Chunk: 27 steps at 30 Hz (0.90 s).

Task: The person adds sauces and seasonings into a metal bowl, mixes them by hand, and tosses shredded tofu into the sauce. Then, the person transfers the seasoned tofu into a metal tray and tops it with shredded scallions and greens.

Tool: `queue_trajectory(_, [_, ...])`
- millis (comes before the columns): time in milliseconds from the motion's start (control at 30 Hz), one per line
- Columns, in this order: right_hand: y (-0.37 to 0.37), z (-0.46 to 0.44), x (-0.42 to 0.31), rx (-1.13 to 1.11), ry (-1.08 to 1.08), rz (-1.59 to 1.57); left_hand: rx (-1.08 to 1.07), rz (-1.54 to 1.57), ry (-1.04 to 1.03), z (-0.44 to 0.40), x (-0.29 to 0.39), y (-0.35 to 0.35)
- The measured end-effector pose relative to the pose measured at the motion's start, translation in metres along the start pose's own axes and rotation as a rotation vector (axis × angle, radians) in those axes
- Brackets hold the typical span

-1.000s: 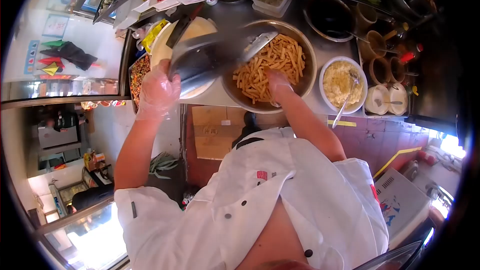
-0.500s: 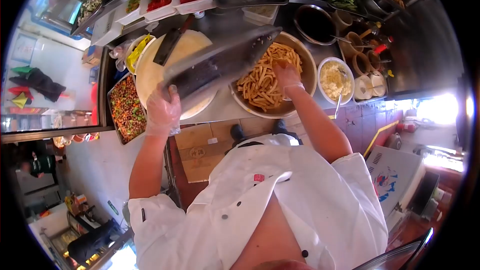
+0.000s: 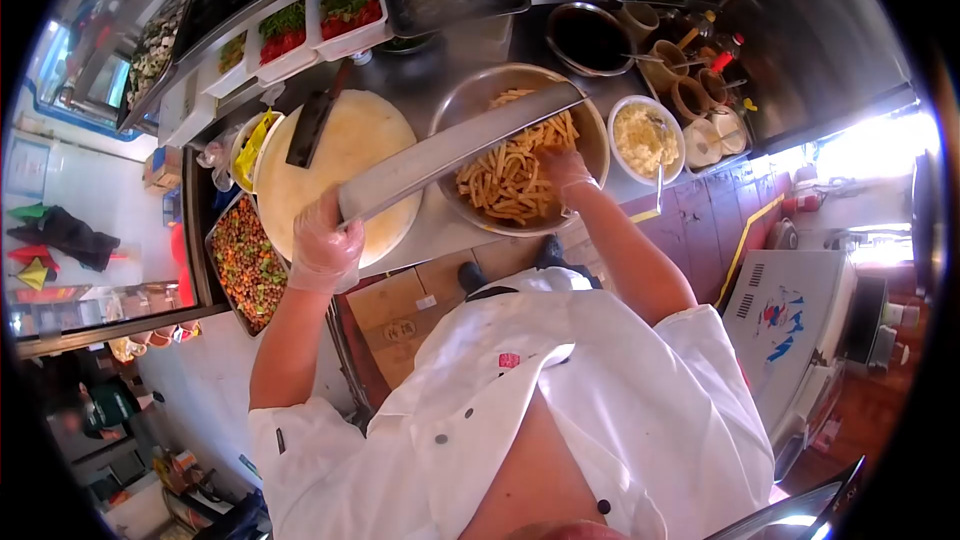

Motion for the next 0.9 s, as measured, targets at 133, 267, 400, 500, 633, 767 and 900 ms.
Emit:
queue_trajectory(133, [-0.006, -0.006, 0.009, 0.04, 0.224, 0.23, -0.039, 0.046, 0.023, -0.003, -0.015, -0.008])
queue_trajectory(267, [-0.011, 0.001, -0.004, -0.023, 0.448, 0.827, 0.018, 0.064, 0.065, 0.013, -0.035, -0.006])
queue_trajectory(400, [-0.012, 0.005, 0.0, -0.095, 0.448, 0.806, 0.027, 0.18, 0.321, 0.026, -0.059, 0.004])
queue_trajectory(500, [-0.014, 0.006, -0.003, -0.124, 0.412, 0.78, 0.207, 0.215, 0.633, 0.06, -0.096, 0.007])
queue_trajectory(633, [-0.009, 0.01, -0.008, -0.082, 0.401, 0.605, 0.127, 0.233, 1.41, 0.14, -0.146, -0.015])
queue_trajectory(767, [-0.008, -0.005, 0.028, -0.052, 0.134, 0.181, 0.654, 1.101, 1.644, 0.242, -0.166, -0.104])
queue_trajectory(900, [-0.024, -0.022, 0.08, -0.072, -0.14, -0.224, 0.57, 0.99, 1.887, 0.295, -0.169, -0.166])
Point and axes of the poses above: each hand's wrist, its own z-axis away from the middle knuckle, its own y-axis out of the back of the hand, x = y × z, the point moved 9 cm from there along -z, towards the middle knuckle, and after that the axes turned 4 degrees about y, right-handed, at the moved point
